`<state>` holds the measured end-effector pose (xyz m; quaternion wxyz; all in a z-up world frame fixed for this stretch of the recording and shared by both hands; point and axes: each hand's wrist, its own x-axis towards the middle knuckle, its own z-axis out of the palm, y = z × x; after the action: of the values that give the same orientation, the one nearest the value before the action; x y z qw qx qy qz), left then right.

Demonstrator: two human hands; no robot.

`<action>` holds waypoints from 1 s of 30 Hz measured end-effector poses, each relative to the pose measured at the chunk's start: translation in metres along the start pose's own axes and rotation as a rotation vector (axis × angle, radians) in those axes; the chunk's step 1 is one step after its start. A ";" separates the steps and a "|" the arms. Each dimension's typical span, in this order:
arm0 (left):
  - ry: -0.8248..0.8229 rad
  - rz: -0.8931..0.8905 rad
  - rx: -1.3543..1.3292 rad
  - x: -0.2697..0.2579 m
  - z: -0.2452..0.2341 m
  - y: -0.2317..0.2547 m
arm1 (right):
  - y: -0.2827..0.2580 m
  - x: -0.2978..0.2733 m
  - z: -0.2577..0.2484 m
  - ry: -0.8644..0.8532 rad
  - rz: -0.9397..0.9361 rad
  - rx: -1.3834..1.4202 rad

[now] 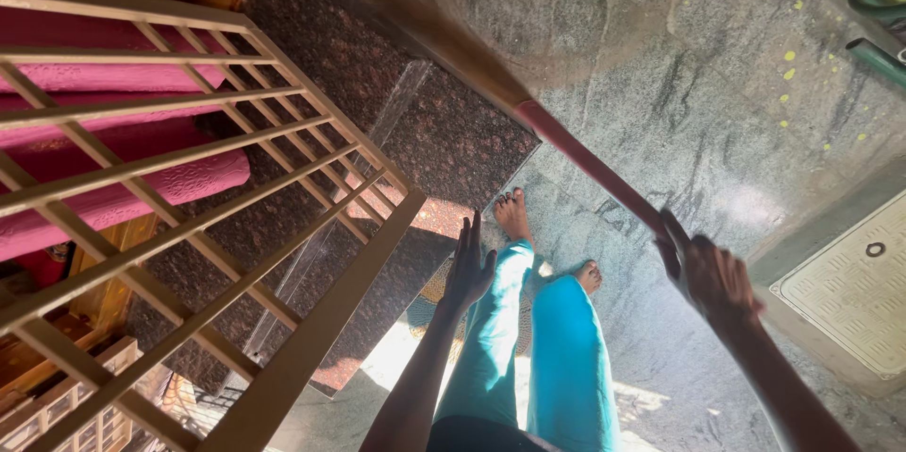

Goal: The person sweeps the floor using a broom, collects debris into a dustpan, and then transfers a plastic bag into a blue bin.

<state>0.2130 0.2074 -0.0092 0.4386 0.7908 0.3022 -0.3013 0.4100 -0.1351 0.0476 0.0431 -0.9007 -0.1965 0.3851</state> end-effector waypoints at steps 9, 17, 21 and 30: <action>0.025 -0.008 -0.067 0.007 -0.014 -0.009 | -0.071 0.019 0.053 1.005 -0.351 -0.449; 0.012 0.016 -0.007 0.009 -0.016 -0.017 | -0.083 0.036 0.021 -0.019 0.100 0.023; 0.018 0.019 -0.034 0.007 -0.017 -0.010 | -0.099 0.046 0.055 0.222 0.033 0.384; -0.006 -0.027 -0.001 0.012 -0.023 -0.010 | -0.101 0.029 -0.004 -0.111 -0.074 -0.204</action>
<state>0.2178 0.2343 -0.0130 0.4360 0.7855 0.3116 -0.3095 0.3985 -0.0304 0.0541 -0.0457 -0.8697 -0.2700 0.4107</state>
